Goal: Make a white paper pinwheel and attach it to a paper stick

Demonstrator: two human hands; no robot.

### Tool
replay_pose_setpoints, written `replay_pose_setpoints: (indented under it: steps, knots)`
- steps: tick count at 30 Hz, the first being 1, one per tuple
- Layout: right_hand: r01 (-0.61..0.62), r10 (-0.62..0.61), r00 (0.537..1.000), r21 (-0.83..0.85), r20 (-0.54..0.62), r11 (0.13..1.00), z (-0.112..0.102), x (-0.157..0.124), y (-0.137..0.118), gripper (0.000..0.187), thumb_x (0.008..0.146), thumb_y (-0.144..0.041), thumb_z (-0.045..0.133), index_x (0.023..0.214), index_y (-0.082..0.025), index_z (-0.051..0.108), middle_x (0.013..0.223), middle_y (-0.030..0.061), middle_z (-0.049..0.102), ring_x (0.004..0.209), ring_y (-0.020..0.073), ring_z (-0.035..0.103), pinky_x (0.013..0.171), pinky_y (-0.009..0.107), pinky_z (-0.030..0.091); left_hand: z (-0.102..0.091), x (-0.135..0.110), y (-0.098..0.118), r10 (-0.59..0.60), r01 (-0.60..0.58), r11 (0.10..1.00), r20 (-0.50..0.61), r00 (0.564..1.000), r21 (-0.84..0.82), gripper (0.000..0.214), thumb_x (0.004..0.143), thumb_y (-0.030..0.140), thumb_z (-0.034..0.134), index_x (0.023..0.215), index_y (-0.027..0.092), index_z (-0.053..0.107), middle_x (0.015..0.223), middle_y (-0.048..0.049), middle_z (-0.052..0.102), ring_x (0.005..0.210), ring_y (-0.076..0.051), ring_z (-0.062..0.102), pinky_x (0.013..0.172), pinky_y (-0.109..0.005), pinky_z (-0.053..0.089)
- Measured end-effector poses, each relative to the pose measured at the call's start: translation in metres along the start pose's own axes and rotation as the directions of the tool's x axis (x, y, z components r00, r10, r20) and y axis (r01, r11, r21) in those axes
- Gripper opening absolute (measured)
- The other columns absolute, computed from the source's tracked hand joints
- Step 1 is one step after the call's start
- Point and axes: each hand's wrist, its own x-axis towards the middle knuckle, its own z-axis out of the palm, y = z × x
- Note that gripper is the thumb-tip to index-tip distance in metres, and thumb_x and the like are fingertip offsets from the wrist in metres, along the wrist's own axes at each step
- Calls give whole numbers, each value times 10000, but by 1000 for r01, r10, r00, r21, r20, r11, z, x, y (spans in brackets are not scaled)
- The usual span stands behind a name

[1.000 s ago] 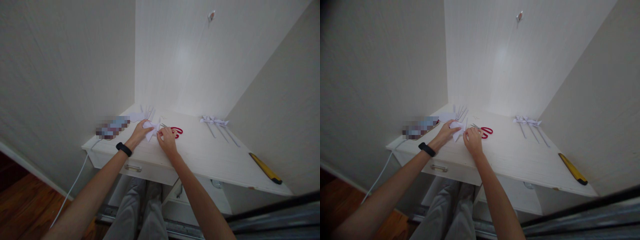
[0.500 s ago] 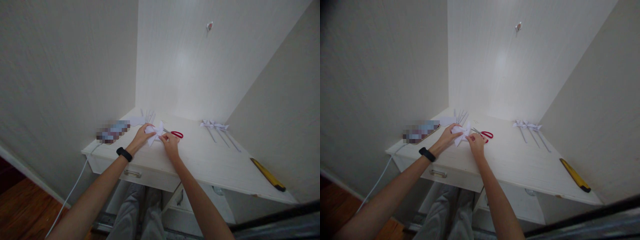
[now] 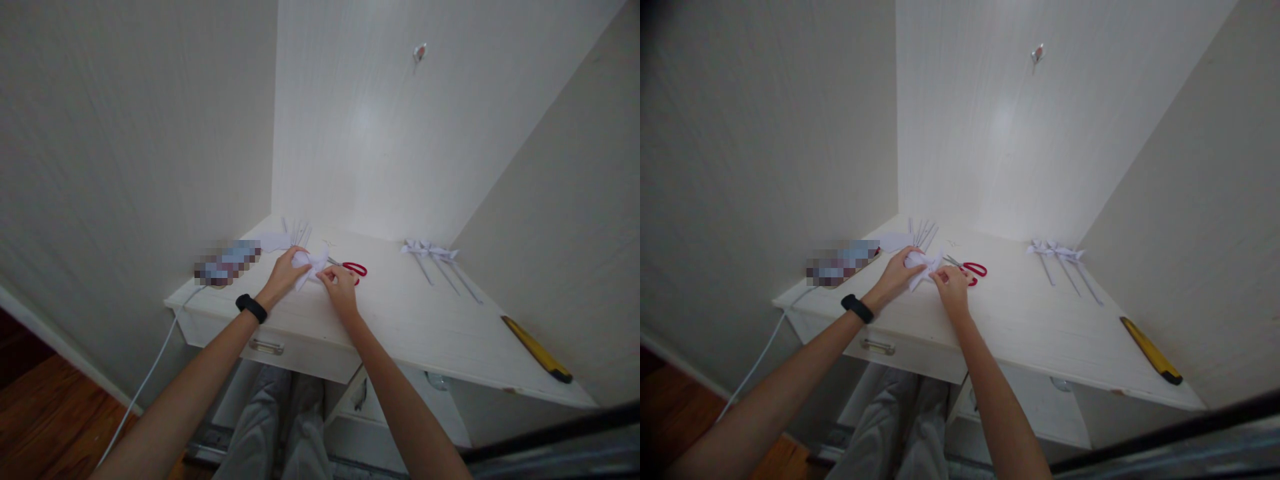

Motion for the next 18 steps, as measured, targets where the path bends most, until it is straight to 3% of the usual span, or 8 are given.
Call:
replay_pose_setpoints:
  steps: [5,18]
  knots:
    - [72,-72,997,-15,-15,997,2,-1,2,164,826,-312,561,737,-184,614,735,-13,632,730,134,537,844,330,231,0,-1,4,12,-13,999,34,999,30,301,684,233,617,975,177,568,896,-13,598,814,-170,537,738,-266,399]
    - [42,-43,998,-25,-39,999,5,-1,2,104,804,-245,528,769,-176,598,694,-30,603,701,120,540,835,323,233,1,-1,2,29,-28,1000,80,996,-9,313,670,237,643,967,176,566,897,-12,600,792,-158,530,708,-247,390]
